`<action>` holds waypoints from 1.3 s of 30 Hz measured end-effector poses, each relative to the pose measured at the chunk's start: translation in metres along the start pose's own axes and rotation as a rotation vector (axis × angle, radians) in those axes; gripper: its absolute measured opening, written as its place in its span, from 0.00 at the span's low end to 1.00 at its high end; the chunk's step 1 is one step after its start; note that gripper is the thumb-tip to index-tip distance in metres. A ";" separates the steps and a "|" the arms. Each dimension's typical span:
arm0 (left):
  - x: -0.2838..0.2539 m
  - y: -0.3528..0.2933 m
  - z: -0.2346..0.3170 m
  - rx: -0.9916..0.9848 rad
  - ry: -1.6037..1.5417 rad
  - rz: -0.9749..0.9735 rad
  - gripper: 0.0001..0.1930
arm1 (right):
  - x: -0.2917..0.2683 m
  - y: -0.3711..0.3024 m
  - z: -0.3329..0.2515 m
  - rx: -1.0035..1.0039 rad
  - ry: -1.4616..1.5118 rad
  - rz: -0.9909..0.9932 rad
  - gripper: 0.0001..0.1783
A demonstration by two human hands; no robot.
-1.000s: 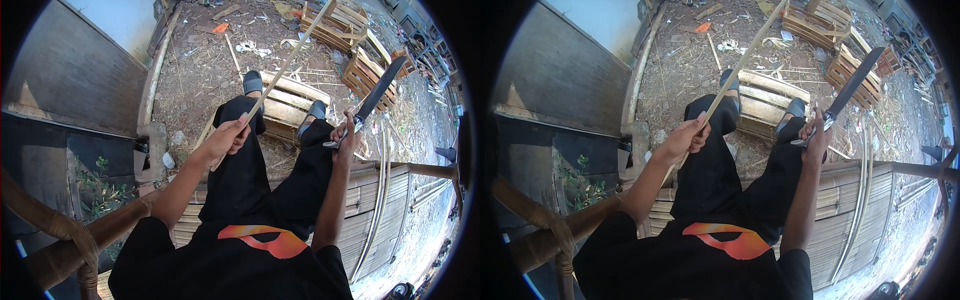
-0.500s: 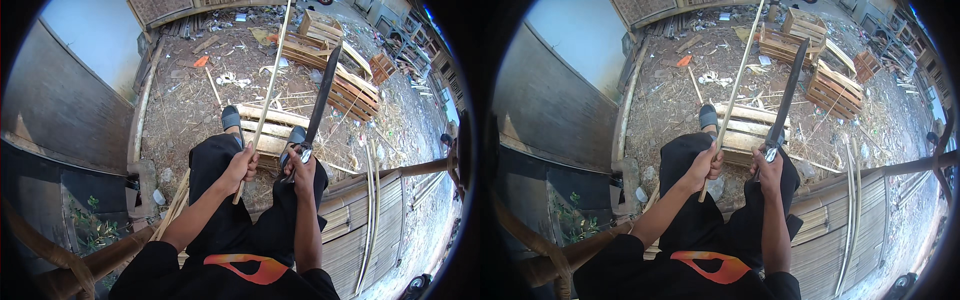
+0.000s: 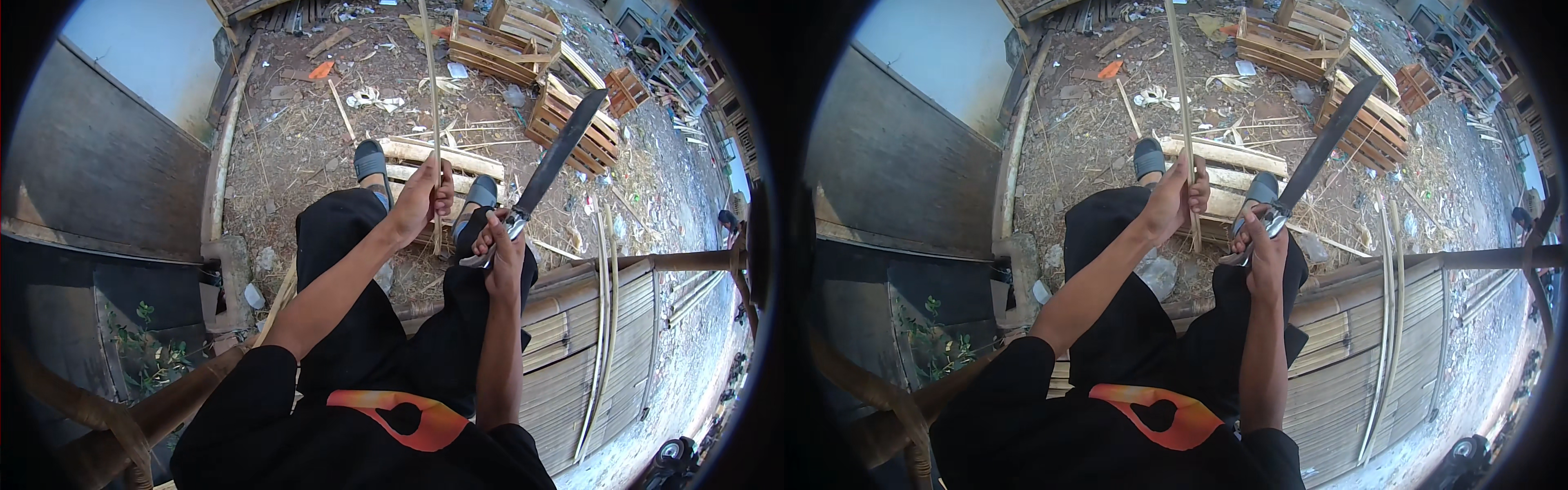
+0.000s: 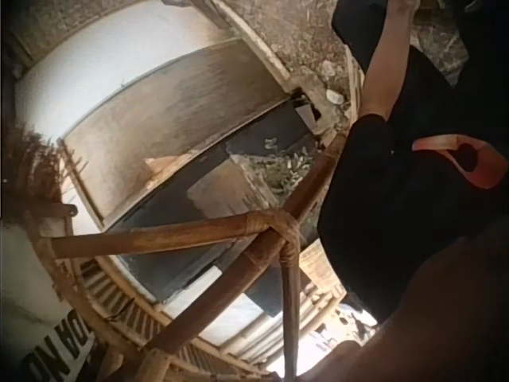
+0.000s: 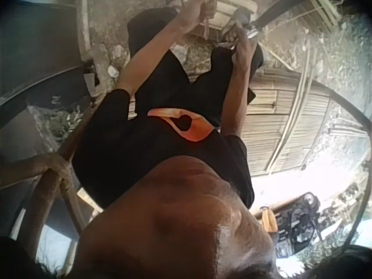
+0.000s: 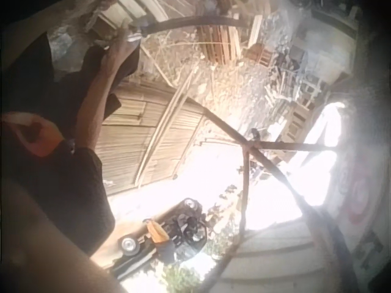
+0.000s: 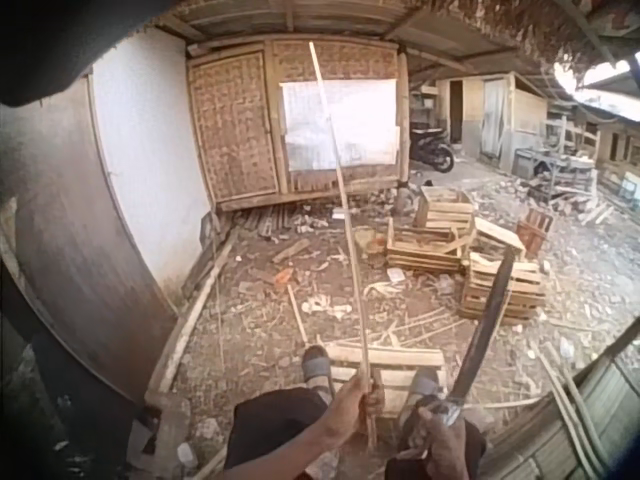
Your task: The person thins and smooths long strips of bamboo with a knife by pulling the strips against the blade over a wooden crate.
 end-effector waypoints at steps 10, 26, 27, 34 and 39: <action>-0.053 0.028 0.021 0.456 0.179 0.129 0.15 | 0.017 -0.001 -0.007 -0.045 -0.143 0.061 0.17; -0.109 0.009 -0.093 0.466 0.653 0.329 0.18 | 0.116 0.116 -0.028 -0.176 -0.451 -0.112 0.31; -0.109 0.003 -0.101 0.446 0.725 0.355 0.19 | 0.109 0.126 -0.019 -0.197 -0.479 -0.115 0.29; -0.145 -0.009 -0.112 0.295 0.803 0.240 0.21 | 0.106 0.128 0.013 -0.104 -0.492 -0.059 0.19; -0.155 -0.007 -0.094 0.072 0.904 0.216 0.25 | 0.093 0.121 0.021 -0.081 -0.441 -0.004 0.16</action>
Point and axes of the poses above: each hand's wrist, its own y-axis towards the middle knuckle, its own x-axis out of the palm, z = x × y, the point moved 8 cm from there along y, towards the middle knuckle, and after that the axes turned 12 degrees about x, right-handed, at the moved point
